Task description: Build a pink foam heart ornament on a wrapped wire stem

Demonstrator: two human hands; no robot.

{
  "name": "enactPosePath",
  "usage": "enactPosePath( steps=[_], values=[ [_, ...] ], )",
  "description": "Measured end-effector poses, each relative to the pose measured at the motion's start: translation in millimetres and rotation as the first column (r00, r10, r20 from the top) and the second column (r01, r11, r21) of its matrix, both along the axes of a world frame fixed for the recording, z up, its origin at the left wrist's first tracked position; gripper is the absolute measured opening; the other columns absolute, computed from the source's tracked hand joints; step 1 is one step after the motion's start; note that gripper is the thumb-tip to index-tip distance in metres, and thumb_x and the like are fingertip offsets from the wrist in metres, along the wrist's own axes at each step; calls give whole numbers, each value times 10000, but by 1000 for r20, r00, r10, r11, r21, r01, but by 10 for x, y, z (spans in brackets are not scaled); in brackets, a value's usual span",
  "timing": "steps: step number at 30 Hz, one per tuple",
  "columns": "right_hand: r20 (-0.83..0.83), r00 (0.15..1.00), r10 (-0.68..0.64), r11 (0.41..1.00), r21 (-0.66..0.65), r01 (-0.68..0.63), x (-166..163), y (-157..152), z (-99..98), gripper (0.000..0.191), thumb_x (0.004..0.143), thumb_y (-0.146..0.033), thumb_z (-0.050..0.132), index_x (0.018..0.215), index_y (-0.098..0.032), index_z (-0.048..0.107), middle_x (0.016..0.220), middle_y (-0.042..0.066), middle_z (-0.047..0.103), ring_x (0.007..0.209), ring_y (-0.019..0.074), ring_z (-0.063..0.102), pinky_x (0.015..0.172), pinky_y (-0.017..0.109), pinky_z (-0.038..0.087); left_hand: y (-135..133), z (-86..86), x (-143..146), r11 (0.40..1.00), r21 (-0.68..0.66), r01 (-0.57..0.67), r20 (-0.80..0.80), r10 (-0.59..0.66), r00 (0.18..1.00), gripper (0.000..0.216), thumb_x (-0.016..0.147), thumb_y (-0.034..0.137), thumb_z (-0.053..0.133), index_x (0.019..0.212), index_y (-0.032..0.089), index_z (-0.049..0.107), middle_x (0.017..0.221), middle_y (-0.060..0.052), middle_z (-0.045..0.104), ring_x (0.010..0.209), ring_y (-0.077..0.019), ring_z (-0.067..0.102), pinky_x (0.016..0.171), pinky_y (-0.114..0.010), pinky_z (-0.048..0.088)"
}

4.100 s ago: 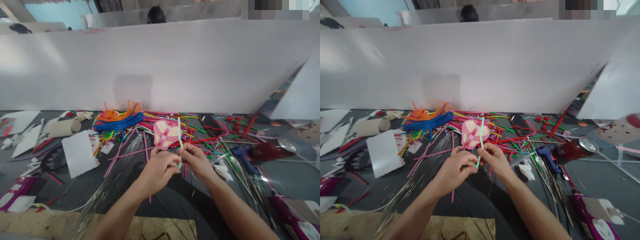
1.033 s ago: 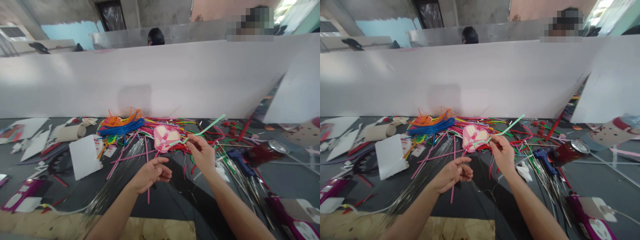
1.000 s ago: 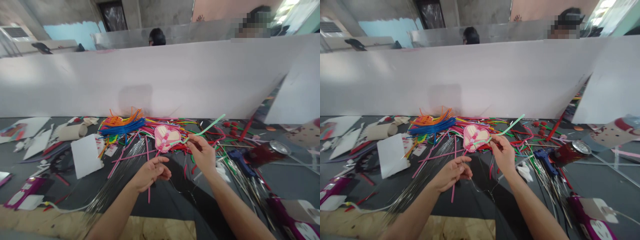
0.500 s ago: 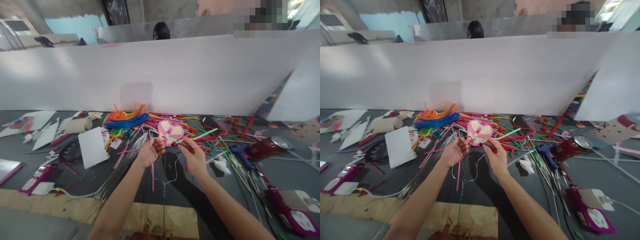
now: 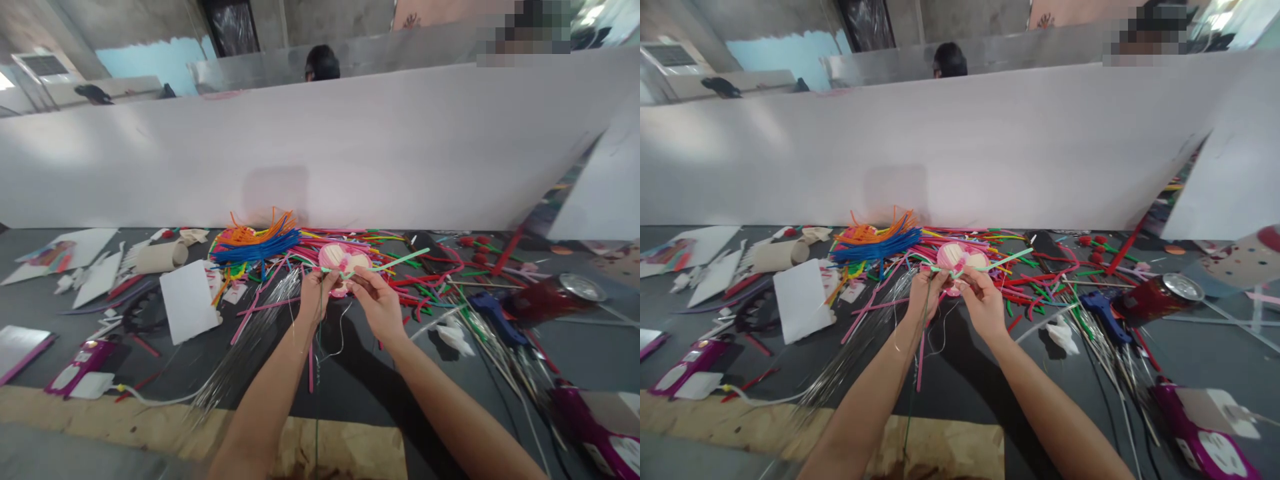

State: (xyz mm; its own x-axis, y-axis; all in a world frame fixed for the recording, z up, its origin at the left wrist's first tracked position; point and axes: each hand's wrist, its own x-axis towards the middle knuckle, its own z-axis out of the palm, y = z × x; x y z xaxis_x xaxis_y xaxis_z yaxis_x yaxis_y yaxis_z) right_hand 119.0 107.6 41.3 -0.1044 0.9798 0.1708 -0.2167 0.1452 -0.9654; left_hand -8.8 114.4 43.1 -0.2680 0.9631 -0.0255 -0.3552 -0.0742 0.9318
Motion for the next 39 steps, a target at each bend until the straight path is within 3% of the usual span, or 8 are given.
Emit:
enactPosePath(
  steps=[7, 12, 19, 26, 29, 35, 39],
  values=[
    [362, 932, 24, 958, 258, -124, 182, 110, -10, 279, 866, -247, 538, 1131, -258, 625, 1073, 72, 612, 988, 200, 609, 875, 357, 508, 20, 15, 14, 1000, -4, 19, -136, -20, 991, 217, 692, 342, 710, 680, 139, 632, 572, 23, 593, 552, -95, 538, 582, -218, 442],
    [364, 931, -20, 954, 286, -91, 242, 120, 10, 279, 875, -234, 530, 1137, -268, 619, 1074, 64, 605, 972, 189, 612, 862, 334, 513, 19, 71, 15, 995, -9, 100, -191, -100, 976, 190, 666, 305, 732, 689, 142, 636, 574, 23, 592, 555, -99, 529, 574, -216, 426],
    [367, 922, -120, 942, 334, -10, 256, 108, 74, 297, 875, -219, 517, 1151, -277, 610, 1028, 49, 597, 889, 165, 617, 804, 307, 522, -39, 159, 13, 994, 31, 107, -316, -92, 944, 191, 709, 324, 703, 753, 156, 625, 615, 15, 616, 584, -110, 557, 588, -222, 430],
    [387, 896, -216, 939, 333, 83, 278, 135, 104, 260, 843, -265, 566, 1088, -254, 652, 1002, 59, 618, 869, 182, 621, 767, 318, 534, -53, 161, 32, 988, 22, 151, -268, -140, 953, 198, 692, 328, 727, 733, 162, 627, 609, 6, 615, 563, -114, 550, 574, -221, 431],
    [447, 844, -298, 892, 446, 79, 328, 172, 119, 196, 831, -280, 596, 1000, -257, 691, 935, 54, 657, 844, 191, 628, 777, 331, 531, -53, 130, 34, 987, 38, 159, -240, -146, 960, 193, 703, 323, 721, 745, 165, 619, 612, 7, 615, 575, -117, 559, 591, -227, 438],
    [540, 744, -393, 754, 653, -75, 481, 270, 84, 142, 843, -259, 588, 902, -270, 717, 859, 46, 701, 811, 193, 642, 782, 327, 531, -54, 49, 50, 980, 33, 196, -263, -180, 948, 168, 727, 305, 705, 762, 167, 616, 638, 0, 622, 604, -121, 566, 607, -227, 443],
    [556, 713, -427, 747, 661, -67, 507, 277, 67, 146, 857, -261, 567, 860, -260, 713, 831, 47, 699, 798, 192, 641, 763, 323, 528, -56, 66, 100, 975, 38, 221, -246, -205, 947, 166, 719, 296, 713, 749, 161, 621, 638, -1, 618, 607, -117, 565, 609, -226, 446]
  ],
)
